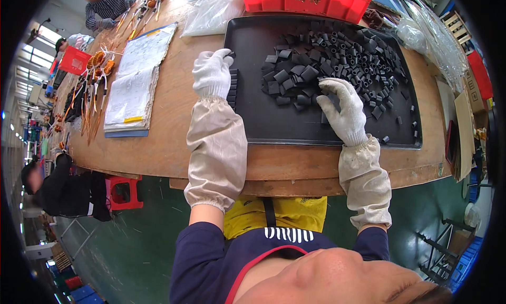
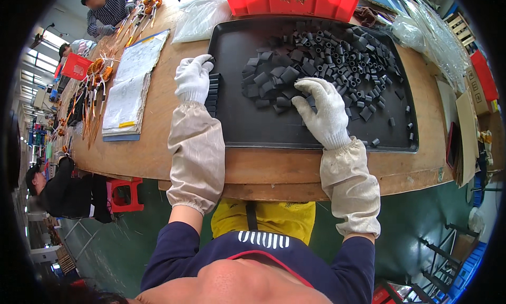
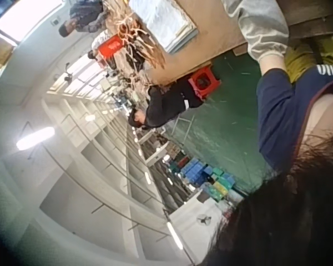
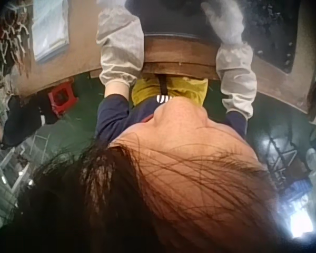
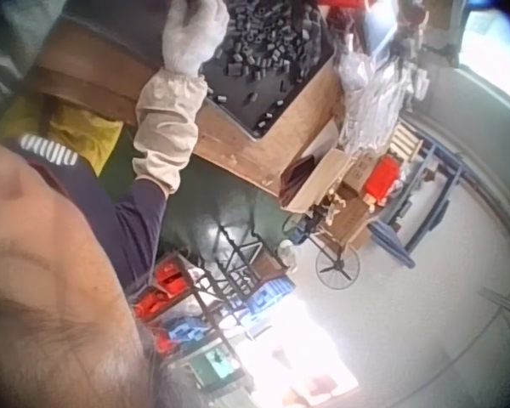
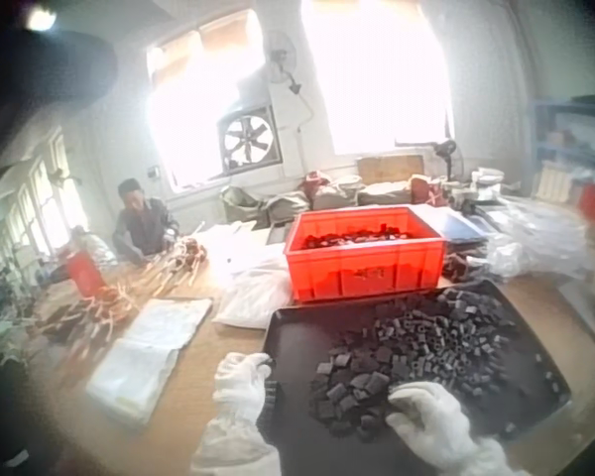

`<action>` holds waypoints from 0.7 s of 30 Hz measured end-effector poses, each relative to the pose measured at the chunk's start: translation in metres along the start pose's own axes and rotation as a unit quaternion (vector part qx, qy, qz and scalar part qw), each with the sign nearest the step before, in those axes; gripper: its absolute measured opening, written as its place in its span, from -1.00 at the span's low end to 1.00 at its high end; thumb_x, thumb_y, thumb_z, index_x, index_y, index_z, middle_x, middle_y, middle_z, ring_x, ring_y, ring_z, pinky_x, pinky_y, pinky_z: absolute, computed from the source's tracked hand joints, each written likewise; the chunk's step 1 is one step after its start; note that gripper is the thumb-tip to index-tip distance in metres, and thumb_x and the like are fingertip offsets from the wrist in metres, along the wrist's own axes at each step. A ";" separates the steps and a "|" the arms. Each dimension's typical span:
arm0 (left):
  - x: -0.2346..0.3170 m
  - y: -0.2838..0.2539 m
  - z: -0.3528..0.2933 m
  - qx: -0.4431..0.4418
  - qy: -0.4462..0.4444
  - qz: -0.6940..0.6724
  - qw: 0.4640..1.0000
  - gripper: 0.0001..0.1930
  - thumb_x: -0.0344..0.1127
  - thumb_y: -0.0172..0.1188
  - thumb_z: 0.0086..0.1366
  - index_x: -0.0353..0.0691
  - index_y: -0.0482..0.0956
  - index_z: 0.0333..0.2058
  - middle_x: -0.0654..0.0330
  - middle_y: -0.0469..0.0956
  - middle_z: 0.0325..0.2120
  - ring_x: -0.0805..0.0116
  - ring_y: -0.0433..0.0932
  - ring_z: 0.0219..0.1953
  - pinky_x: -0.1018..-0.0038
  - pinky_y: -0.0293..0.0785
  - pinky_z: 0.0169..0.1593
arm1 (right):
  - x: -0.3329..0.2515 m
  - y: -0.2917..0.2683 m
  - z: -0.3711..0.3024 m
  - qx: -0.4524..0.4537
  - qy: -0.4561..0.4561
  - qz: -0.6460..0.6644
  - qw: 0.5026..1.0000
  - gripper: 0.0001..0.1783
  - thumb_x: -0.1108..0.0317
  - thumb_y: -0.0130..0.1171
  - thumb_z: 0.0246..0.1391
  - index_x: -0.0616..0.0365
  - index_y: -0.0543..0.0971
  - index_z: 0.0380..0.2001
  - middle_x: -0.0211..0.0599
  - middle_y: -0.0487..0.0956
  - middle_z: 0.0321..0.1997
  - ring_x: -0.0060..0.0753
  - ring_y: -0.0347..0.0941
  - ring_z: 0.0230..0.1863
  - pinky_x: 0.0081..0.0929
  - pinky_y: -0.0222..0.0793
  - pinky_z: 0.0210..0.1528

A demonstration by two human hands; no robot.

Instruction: The person picks small black plastic components from a tray and inserts them into a larger black plastic piece. They repeat this action continuously, placing the assembled units in a row on the tray.

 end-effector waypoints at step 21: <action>0.063 -0.017 -0.029 -0.115 0.172 -0.105 0.973 -0.75 -0.15 0.42 0.19 0.00 0.76 -0.16 0.11 0.65 -0.14 0.02 0.55 0.01 0.17 0.49 0.11 | 0.008 -0.019 0.006 0.061 0.032 -0.036 0.997 -0.70 0.52 0.38 0.05 0.16 0.65 -0.11 -0.22 0.67 -0.08 -0.17 0.62 -0.08 -0.36 0.54 -0.01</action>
Point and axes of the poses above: each hand's wrist, its own z-axis towards the middle knuckle, its own y-axis out of the palm, x = y × z, the point moved 4 cm from there along z, towards the middle knuckle
